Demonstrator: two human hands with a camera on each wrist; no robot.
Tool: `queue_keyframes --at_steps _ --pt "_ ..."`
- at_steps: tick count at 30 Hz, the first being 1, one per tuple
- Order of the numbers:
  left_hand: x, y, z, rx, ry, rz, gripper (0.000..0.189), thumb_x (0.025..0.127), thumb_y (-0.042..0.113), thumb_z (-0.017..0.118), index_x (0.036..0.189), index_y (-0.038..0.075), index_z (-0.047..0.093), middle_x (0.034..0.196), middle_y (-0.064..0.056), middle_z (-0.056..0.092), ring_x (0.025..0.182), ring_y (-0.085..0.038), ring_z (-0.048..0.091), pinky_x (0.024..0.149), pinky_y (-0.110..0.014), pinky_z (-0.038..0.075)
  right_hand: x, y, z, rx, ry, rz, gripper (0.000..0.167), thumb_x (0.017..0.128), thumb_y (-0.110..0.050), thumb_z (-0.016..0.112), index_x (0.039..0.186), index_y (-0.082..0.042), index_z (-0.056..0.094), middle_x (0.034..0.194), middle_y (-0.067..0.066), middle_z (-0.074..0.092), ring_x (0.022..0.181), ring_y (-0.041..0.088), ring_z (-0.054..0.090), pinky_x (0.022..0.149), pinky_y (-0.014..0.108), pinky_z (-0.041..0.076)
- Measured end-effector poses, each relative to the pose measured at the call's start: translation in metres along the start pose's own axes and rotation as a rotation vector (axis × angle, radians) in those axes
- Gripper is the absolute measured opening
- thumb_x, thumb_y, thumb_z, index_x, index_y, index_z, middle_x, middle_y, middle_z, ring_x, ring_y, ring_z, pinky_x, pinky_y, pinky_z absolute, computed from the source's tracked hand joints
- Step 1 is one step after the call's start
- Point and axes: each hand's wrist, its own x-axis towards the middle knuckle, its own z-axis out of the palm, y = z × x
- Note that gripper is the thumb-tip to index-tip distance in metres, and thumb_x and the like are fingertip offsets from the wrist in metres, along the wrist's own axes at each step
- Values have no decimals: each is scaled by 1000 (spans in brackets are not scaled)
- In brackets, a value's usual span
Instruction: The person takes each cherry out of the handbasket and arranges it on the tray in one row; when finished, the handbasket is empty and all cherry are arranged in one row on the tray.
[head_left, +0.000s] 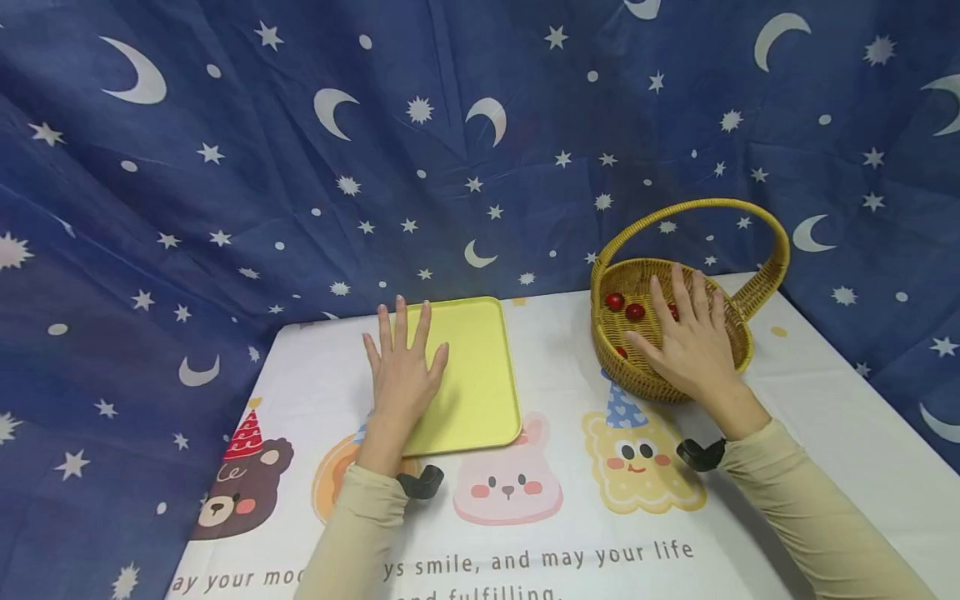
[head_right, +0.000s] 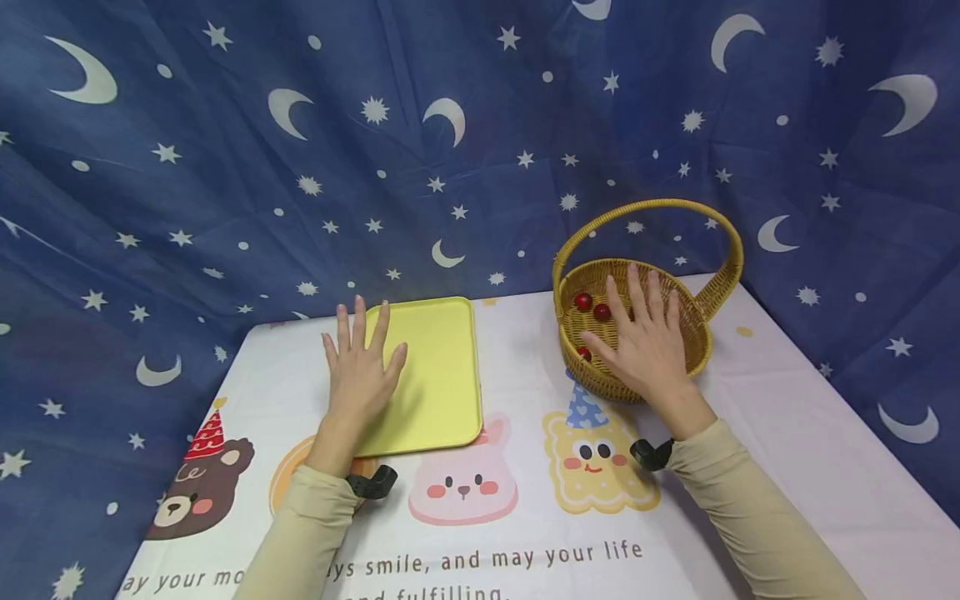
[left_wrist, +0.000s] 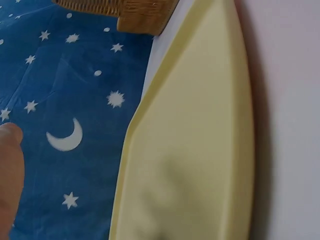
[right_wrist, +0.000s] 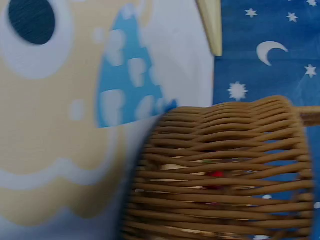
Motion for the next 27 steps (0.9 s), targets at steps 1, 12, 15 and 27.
queue_keyframes --at_steps 1,12,15,27 --pt "0 2 1 5 0 7 65 96 55 33 152 36 8 159 4 -20 145 -23 -23 113 -64 -2 0 1 1 6 -6 2 87 90 -66 40 154 -21 1 159 4 -19 145 29 -22 114 62 -4" --pt "-8 -16 -5 -164 -55 -66 68 96 51 39 153 28 11 161 -7 -2 148 -29 -8 115 -61 6 2 6 10 168 -59 0 83 94 -53 45 154 -13 4 158 23 -2 144 47 3 111 67 11" --pt "-13 -43 -4 -311 -160 -136 69 97 50 39 154 23 10 160 -15 6 148 -34 0 114 -61 12 4 13 8 197 -174 6 79 95 -47 49 152 -6 13 155 30 4 135 55 20 105 68 24" --pt "-26 -111 15 -612 -378 -305 55 96 24 52 147 17 34 136 -16 49 126 -34 48 105 -52 38 32 58 -6 305 -459 93 67 93 -24 59 143 9 30 139 39 35 126 55 33 104 64 30"
